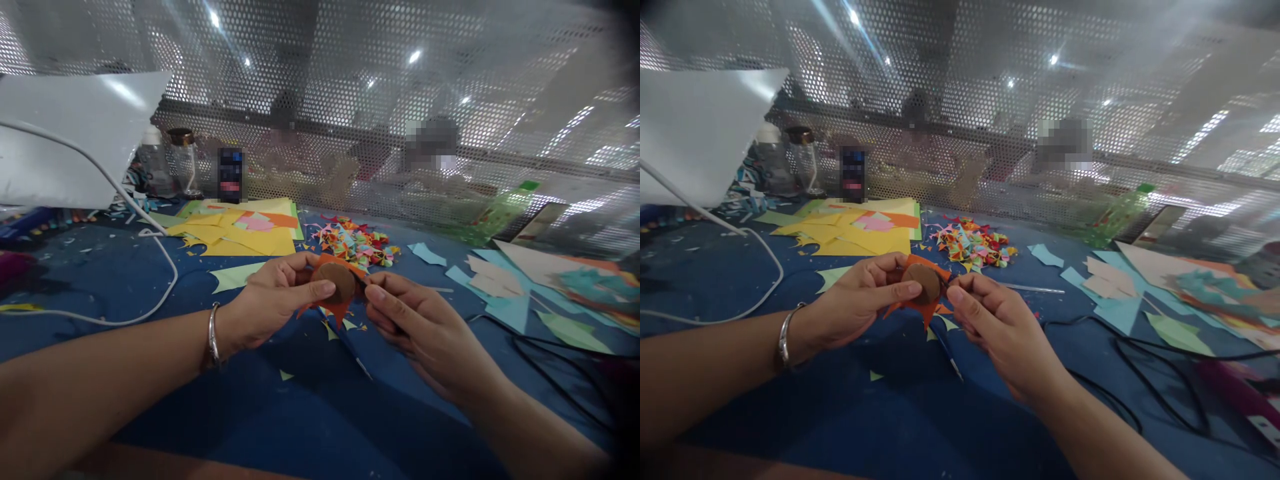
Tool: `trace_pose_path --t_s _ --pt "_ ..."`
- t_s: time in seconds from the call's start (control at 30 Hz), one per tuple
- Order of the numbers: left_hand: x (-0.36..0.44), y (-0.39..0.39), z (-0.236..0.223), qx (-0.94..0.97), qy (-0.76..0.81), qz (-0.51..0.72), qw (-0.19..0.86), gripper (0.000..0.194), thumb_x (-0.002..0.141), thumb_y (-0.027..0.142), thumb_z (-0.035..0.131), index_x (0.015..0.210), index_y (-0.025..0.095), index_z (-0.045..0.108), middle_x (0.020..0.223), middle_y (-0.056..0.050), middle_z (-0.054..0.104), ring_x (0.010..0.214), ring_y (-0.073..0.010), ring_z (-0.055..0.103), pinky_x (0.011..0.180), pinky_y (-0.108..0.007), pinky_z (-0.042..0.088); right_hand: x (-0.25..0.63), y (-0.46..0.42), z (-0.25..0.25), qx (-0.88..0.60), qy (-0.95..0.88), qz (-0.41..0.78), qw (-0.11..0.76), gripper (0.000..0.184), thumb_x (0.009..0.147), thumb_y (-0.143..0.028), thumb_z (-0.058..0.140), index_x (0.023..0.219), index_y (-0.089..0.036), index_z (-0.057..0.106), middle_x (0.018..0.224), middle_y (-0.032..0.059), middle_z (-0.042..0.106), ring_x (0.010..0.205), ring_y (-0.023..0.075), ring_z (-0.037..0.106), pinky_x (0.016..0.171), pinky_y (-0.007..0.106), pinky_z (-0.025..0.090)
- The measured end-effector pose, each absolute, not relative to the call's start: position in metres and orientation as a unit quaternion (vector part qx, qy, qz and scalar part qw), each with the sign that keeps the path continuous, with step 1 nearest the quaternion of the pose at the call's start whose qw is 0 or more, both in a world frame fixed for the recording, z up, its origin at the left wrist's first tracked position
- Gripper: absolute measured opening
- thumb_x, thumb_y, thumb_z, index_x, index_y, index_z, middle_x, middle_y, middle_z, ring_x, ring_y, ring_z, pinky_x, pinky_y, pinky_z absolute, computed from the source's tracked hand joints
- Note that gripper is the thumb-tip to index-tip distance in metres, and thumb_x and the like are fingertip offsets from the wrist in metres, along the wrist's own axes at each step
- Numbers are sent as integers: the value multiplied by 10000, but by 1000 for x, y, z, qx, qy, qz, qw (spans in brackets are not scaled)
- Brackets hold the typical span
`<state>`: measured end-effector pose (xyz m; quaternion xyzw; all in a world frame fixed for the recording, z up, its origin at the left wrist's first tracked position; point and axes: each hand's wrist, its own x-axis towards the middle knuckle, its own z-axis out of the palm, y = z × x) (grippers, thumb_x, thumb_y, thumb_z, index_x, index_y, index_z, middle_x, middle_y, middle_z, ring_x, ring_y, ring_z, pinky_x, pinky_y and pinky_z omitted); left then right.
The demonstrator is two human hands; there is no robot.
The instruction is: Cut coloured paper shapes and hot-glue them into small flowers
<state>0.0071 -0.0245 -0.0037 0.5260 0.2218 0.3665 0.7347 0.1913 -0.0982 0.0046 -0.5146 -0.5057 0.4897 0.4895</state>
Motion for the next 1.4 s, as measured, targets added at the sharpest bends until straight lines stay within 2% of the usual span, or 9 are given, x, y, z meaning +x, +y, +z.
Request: trace_pose_path --t_s 0.17,0.3,0.47,0.67,0.97,1.4 --pt "7 -25 -4 544 226 365 721 305 789 188 765 1068 133 655 999 -60 735 887 -134 675 840 -255 488 192 -98 4 -516 -511 481 490 381 834 -546 708 861 -190 573 589 -75 381 458 47 190 374 188 102" --pt "7 -24 -6 568 207 362 710 284 793 218 769 1047 131 677 1004 -64 727 891 -143 668 842 -266 492 193 -98 4 -515 -526 475 481 379 844 -553 691 879 -192 579 577 -78 361 452 54 179 373 200 90" --pt "7 -25 -6 575 202 364 705 247 798 223 767 1012 138 680 984 -52 720 865 -135 662 833 -264 496 194 -99 3 -516 -525 474 484 374 849 -548 689 856 -193 572 578 -77 346 473 60 217 393 187 130" --pt "7 -25 -7 593 200 353 696 278 814 239 755 1052 127 666 990 -56 711 893 -142 663 857 -268 500 193 -100 4 -515 -534 469 479 372 853 -544 685 832 -192 567 585 -73 345 479 61 206 398 190 126" --pt "6 -24 -6 612 202 354 678 202 814 214 739 991 140 675 927 -34 706 827 -119 650 816 -248 502 200 -99 1 -525 -575 433 455 363 883 -556 637 861 -195 598 596 -63 345 495 78 236 423 214 156" --pt "5 -21 -8 625 193 350 670 166 804 217 738 933 146 660 873 -16 687 780 -110 628 771 -237 497 204 -98 1 -530 -589 428 435 381 885 -570 629 871 -189 613 597 -67 325 486 72 227 419 220 128"
